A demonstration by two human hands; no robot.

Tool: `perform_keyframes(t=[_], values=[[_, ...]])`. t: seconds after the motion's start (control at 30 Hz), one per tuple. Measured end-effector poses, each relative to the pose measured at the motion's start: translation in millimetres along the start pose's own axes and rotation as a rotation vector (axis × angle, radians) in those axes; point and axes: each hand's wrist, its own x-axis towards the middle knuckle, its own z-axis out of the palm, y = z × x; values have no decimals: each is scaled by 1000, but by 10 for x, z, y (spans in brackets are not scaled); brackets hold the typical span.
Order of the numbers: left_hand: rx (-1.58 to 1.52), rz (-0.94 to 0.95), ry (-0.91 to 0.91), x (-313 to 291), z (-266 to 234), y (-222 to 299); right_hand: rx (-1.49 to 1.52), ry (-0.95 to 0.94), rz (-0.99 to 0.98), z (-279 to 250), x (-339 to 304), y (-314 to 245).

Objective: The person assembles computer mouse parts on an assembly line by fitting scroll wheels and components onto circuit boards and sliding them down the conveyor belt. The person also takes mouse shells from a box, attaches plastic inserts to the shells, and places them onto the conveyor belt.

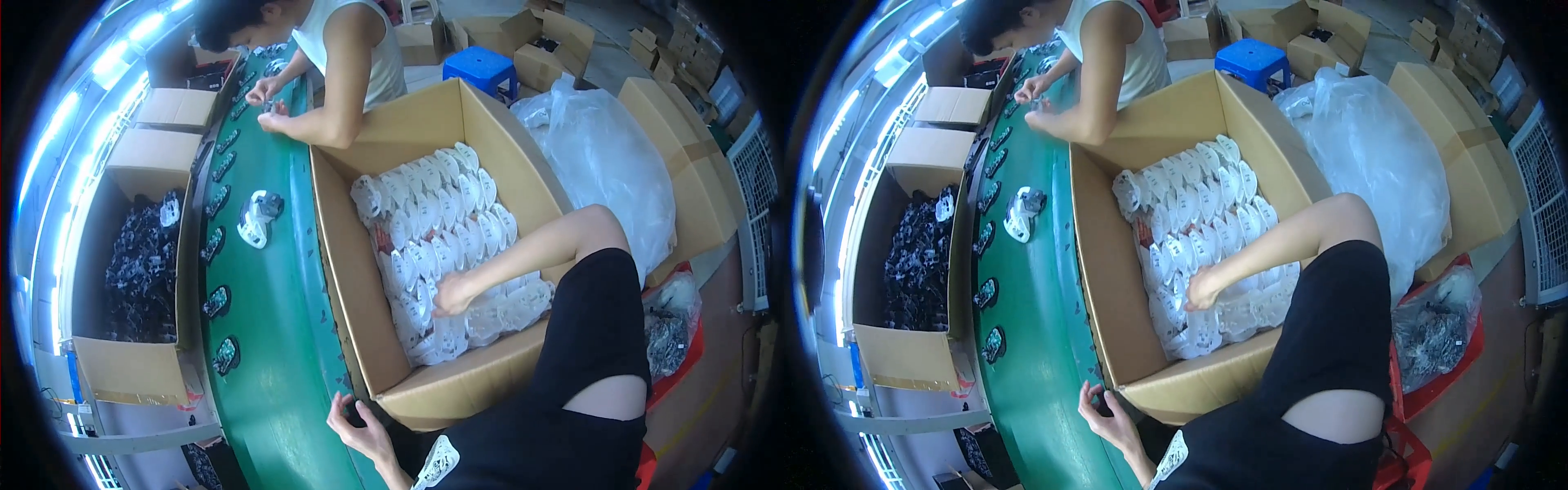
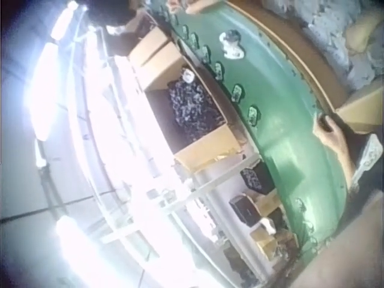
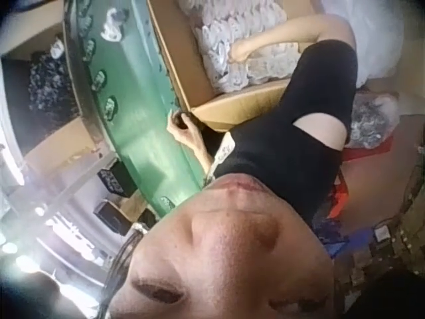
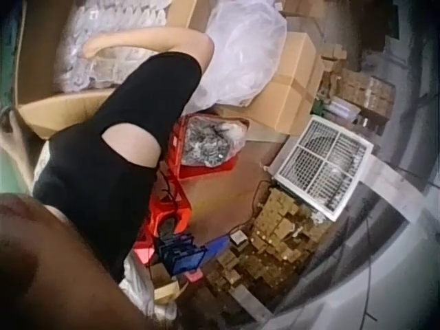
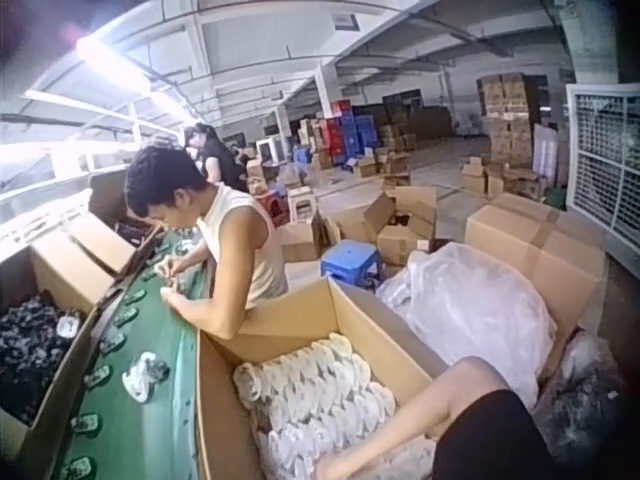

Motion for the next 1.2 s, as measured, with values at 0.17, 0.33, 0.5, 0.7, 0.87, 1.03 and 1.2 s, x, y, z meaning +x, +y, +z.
perform_keyframes(t=[0.17, 0.33, 0.5, 0.7, 0.87, 1.03, 1.2], values=[[310, 274, -12, -7, 65, -82, -73, -35, -13, -83, -209, -302], [315, 220, -8, -24, 99, -66, -154, 147, -284, 98, -219, -397], [333, 232, 6, -16, 116, -64, -45, 147, -402, 343, -92, -280], [313, 242, 16, -5, 145, -66, 48, 105, -316, 268, 20, -177], [306, 241, 20, -28, 91, -72, -14, -86, -182, 78, -117, -347], [271, 252, -29, -5, 67, -95, -95, 53, -244, 292, 115, -161], [253, 250, -36, -18, 26, -86, 7, 122, -210, -245, 206, -48]])
